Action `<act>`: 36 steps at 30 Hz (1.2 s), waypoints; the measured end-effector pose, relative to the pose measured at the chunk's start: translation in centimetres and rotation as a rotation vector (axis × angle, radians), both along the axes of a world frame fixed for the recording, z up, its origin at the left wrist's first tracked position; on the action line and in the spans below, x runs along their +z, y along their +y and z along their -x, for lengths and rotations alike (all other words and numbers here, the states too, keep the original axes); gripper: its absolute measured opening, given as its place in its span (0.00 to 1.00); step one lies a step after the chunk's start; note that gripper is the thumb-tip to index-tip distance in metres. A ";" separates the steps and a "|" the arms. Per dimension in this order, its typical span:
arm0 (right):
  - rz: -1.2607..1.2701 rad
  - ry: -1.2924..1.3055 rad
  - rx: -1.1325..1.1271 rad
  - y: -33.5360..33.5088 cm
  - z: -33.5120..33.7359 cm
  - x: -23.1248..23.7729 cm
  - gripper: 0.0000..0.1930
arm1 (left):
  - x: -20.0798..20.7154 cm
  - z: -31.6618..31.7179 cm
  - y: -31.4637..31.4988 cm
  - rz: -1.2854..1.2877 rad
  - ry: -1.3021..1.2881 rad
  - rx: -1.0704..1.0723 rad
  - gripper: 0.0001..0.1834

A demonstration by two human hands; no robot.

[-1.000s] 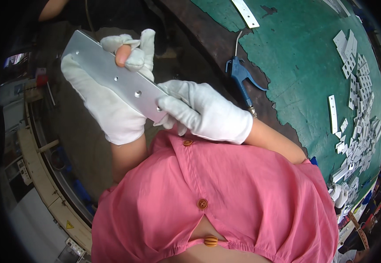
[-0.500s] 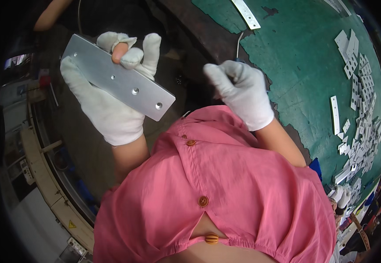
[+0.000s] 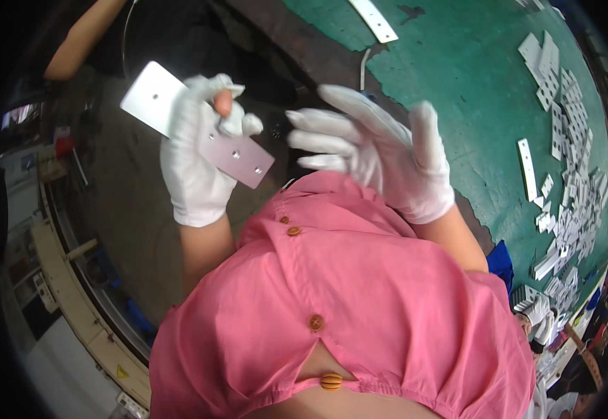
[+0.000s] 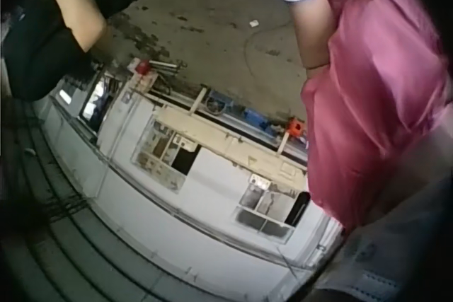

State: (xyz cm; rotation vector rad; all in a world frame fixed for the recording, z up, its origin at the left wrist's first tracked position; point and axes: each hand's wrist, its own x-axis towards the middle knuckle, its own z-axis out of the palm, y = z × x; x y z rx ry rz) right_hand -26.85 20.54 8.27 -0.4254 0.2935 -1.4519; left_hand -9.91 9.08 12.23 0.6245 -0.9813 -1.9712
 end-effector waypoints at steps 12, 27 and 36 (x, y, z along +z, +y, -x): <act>0.126 -0.043 0.164 -1.4 -2.0 1.7 0.43 | -0.4 0.7 2.7 0.282 -0.171 0.164 0.09; 0.494 1.411 -0.737 -3.2 -2.4 3.8 0.15 | 0.7 1.6 3.5 -0.041 -0.442 -0.021 0.39; 0.013 1.197 -0.618 -5.2 -3.6 3.8 0.15 | -0.4 0.6 3.2 0.733 -0.741 -0.017 0.13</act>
